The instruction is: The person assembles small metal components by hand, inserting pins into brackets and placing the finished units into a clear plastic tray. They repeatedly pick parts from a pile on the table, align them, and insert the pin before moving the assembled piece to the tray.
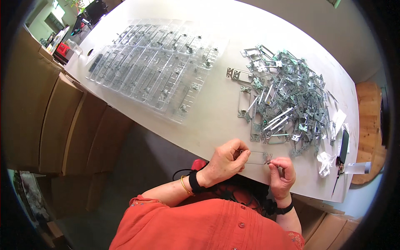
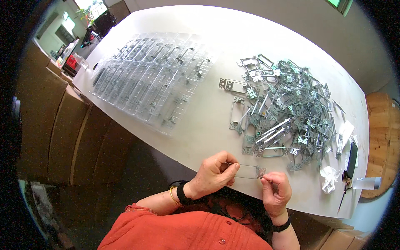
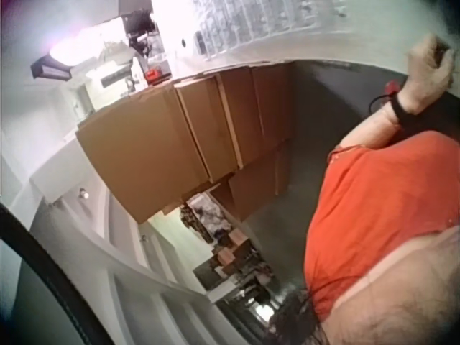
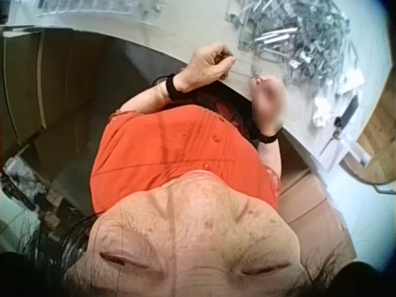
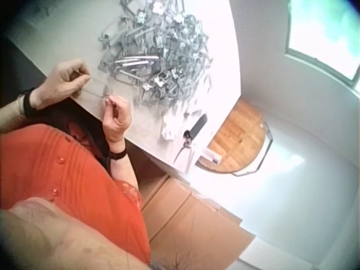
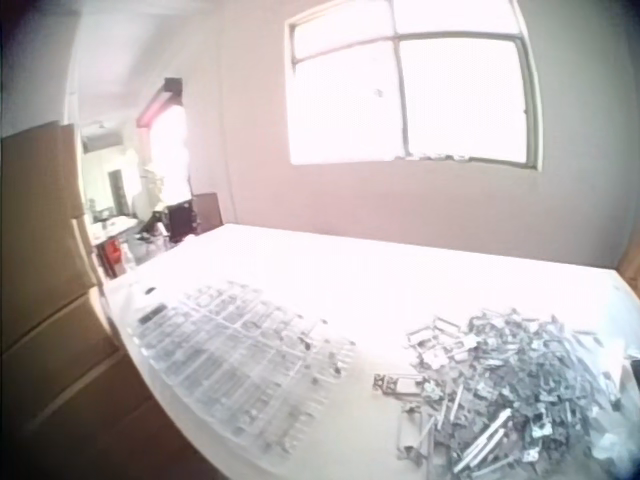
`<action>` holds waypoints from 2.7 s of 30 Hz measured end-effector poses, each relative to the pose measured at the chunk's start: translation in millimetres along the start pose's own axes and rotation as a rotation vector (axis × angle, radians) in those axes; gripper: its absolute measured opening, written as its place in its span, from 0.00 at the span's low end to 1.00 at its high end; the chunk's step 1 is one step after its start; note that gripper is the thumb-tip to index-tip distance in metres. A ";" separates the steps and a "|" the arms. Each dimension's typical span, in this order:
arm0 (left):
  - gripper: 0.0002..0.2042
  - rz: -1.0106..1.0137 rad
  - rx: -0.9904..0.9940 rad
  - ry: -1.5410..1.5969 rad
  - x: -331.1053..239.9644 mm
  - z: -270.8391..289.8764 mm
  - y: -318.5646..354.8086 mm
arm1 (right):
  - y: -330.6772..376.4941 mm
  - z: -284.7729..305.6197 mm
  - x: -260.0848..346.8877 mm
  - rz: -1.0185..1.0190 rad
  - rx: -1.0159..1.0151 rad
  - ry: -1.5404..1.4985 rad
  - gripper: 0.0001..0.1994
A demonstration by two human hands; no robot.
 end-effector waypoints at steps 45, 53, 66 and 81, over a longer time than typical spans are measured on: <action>0.18 -0.659 -0.290 -1.037 -40.4 -63.1 24.5 | 10.4 0.7 -16.7 -0.289 -0.116 -0.385 0.06; 0.21 -0.687 -0.197 -1.097 -32.8 -82.7 17.0 | 19.9 6.9 -23.4 -0.270 -0.143 -0.402 0.07; 0.20 -0.719 -0.281 -1.007 -46.2 -71.2 26.9 | 9.5 10.9 -23.3 -0.229 -0.256 -0.505 0.08; 0.13 -0.513 -0.169 -0.224 -43.5 -35.8 16.7 | 16.9 7.1 -28.2 -0.312 -0.208 -0.447 0.07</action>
Point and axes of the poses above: each hand's wrist, its own y-axis away from the middle knuckle, its own z-axis out of the back of the hand, x = y × z, the point moved 6 cm from there along -y, towards the middle knuckle, and after that the axes turned 15 degrees about z, right-handed, at the moved point
